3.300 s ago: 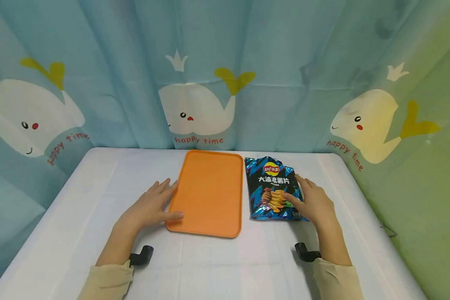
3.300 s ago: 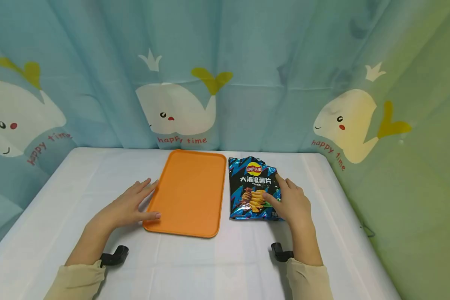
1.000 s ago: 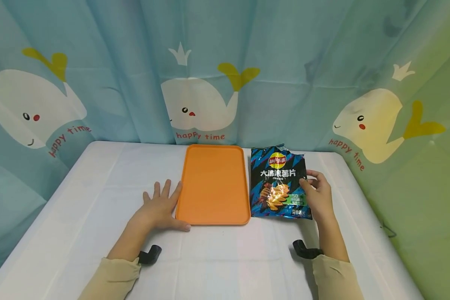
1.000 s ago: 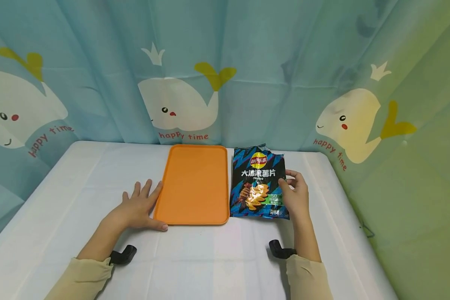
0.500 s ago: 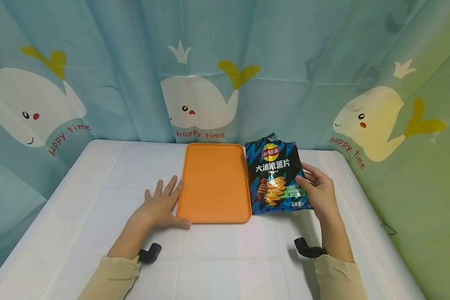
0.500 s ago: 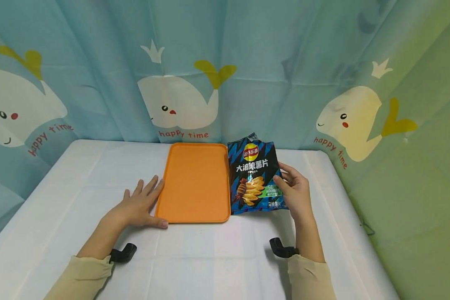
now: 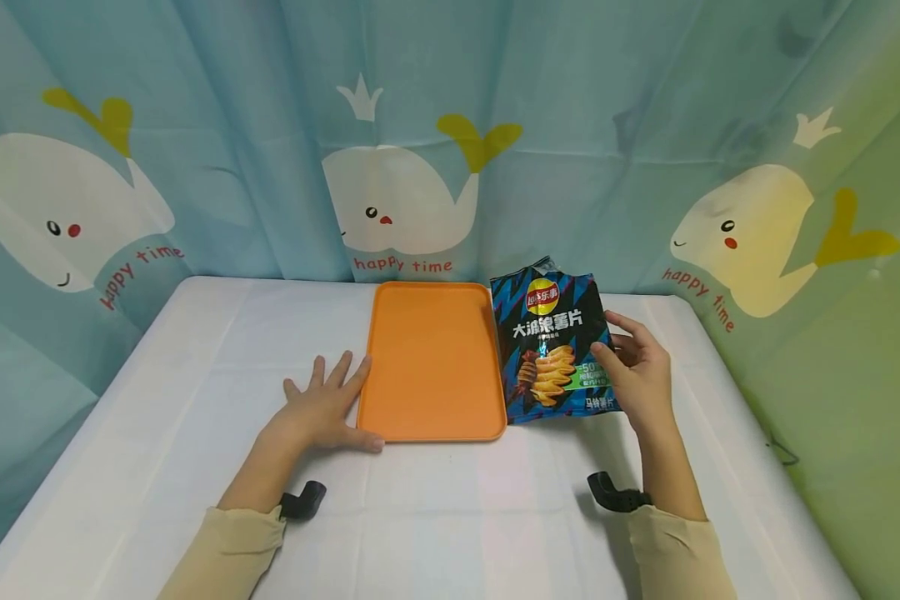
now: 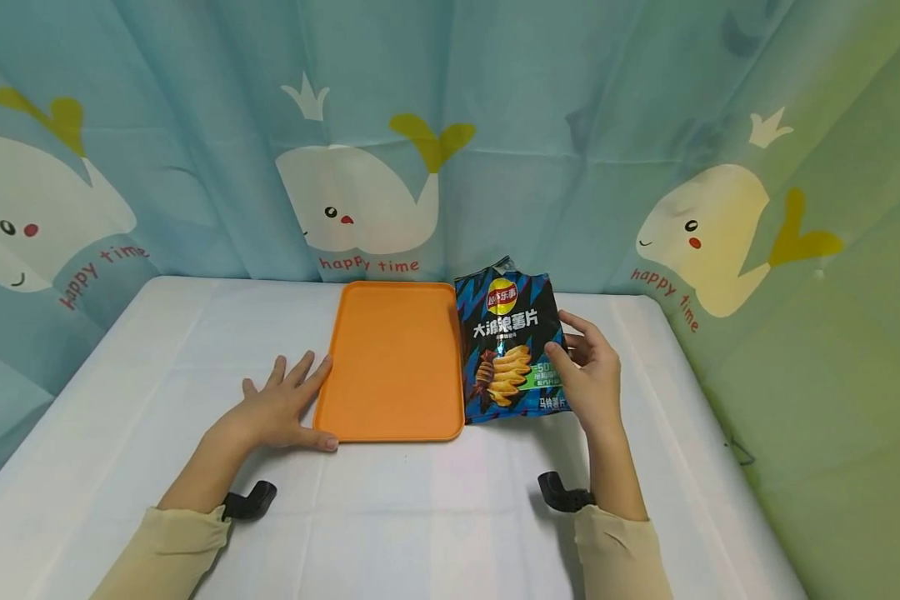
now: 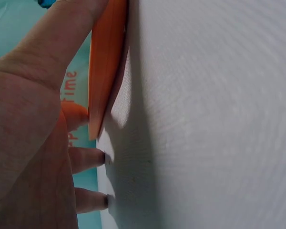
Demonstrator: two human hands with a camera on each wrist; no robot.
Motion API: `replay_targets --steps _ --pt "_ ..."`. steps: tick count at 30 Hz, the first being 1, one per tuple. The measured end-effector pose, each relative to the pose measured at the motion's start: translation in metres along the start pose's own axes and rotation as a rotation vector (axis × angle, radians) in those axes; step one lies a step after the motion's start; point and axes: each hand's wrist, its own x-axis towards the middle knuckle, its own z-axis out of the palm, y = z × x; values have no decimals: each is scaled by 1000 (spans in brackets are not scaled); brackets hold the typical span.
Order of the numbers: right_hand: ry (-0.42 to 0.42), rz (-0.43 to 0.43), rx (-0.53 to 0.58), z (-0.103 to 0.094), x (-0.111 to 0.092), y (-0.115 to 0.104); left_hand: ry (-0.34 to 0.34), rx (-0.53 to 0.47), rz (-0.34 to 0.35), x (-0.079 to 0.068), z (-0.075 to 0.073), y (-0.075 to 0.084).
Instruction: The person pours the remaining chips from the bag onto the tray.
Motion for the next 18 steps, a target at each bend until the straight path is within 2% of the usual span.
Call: replay_targets --steps 4,10,18 --pt "25 -22 18 0 -1 -7 -1 -1 -2 0 -1 0" --pt "38 -109 23 -1 -3 -15 1 -1 0 0 -1 -1" --pt "58 -179 26 0 -7 -24 -1 10 0 0 -2 -2"
